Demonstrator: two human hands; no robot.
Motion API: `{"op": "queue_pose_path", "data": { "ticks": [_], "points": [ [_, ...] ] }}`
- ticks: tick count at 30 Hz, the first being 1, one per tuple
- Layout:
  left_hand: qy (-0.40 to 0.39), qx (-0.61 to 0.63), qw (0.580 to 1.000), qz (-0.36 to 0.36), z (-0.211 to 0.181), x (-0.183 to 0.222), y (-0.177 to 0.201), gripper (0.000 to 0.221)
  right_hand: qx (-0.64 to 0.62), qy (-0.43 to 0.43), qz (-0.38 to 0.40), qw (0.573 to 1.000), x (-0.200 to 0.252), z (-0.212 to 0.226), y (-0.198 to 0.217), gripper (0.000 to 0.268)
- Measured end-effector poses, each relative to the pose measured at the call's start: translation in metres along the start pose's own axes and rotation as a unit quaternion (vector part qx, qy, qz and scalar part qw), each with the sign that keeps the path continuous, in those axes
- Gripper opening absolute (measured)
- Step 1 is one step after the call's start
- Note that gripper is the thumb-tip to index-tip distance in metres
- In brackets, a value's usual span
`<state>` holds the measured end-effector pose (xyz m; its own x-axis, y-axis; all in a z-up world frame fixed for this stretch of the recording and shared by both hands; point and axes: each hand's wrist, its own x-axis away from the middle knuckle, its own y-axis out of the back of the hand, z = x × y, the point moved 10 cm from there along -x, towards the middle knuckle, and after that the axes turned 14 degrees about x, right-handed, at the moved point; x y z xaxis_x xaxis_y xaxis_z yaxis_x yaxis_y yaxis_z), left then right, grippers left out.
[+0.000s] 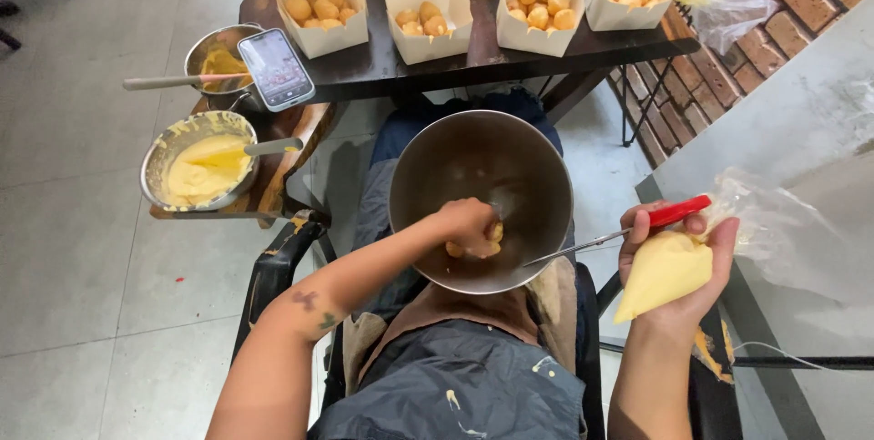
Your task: Filling small pastry puffs with cream using a piping bag and scissors.
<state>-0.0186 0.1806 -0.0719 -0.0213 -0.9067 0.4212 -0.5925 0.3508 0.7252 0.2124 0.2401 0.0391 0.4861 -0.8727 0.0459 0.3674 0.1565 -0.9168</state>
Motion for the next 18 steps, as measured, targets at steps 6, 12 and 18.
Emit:
{"op": "queue_pose_path", "data": {
  "ticks": [6, 12, 18],
  "points": [
    [-0.209, 0.408, 0.887, -0.048, -0.018, 0.053, 0.038, 0.04, -0.001, 0.046, 0.032, 0.998, -0.003, 0.016, 0.001, 0.058],
    [-0.29, 0.357, 0.869, -0.182, -0.068, 0.128, 0.061, 0.045, -0.005, 0.051, 0.024, 0.998, 0.006, 0.013, -0.022, 0.059],
    [-0.272, 0.332, 0.88, -0.205, -0.08, 0.133, 0.059, 0.047, 0.129, 0.147, 0.045, 0.98, 0.021, 0.019, -0.04, 0.054]
  ]
}}
